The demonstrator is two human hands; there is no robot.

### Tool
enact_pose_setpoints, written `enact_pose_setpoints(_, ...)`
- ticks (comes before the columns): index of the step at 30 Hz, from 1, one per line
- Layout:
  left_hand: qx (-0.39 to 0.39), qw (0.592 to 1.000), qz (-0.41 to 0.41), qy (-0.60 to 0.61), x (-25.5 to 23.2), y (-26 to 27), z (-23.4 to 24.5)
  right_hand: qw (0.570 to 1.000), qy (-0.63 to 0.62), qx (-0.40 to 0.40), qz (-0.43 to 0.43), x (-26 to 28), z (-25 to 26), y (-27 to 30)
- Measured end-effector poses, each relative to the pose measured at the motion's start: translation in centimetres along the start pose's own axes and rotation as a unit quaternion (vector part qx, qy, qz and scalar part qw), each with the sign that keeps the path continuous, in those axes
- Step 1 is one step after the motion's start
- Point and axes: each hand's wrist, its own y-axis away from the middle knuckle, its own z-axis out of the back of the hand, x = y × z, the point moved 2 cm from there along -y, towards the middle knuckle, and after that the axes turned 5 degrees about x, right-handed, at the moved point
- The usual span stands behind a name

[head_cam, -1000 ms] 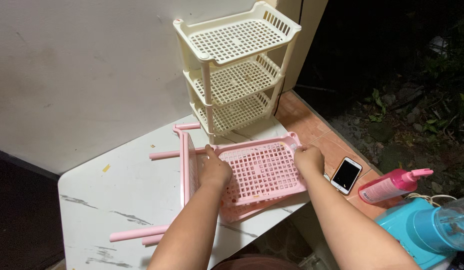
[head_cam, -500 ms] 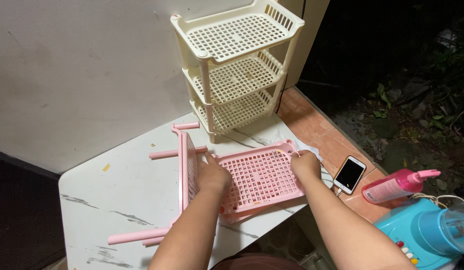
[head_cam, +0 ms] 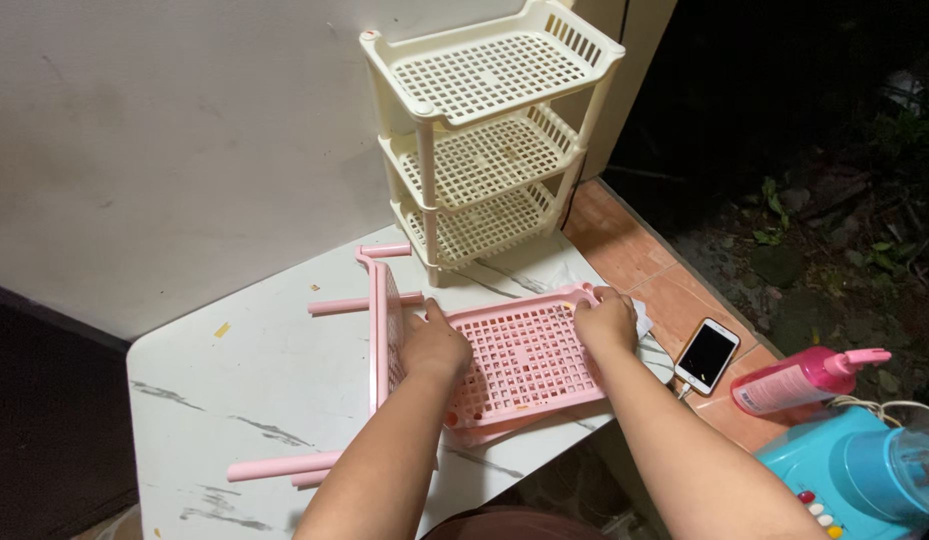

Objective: The person assembles a pink plastic shelving unit by inserting vertical poles into the corners of a shelf tray and connecting horizontal crossbars. They then attach a second shelf tray to the frame, completing a two-tier structure.

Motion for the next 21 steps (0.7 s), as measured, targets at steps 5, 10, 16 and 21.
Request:
enact_pose_setpoints(5,-0.042,0.998,-0.039,-0.025,-0.2,0.0,0.6,0.998,-0.031,0.018,0.048,2.3,-0.7,-0.3)
enact_pose_setpoints(10,-0.058,0.995,-0.075,-0.005,-1.6,0.6,1.4,0.994,-0.047,0.027,0.096,5.9,-1.4,-0.2)
enact_pose_setpoints(16,-0.106,0.989,-0.097,0.020,-2.7,0.7,4.3,0.975,-0.104,0.036,0.191,11.5,-1.9,1.1)
enact_pose_setpoints(21,-0.171,0.975,-0.122,0.074,-2.4,0.3,7.2,0.939,-0.186,0.087,0.277,16.4,-2.3,3.7)
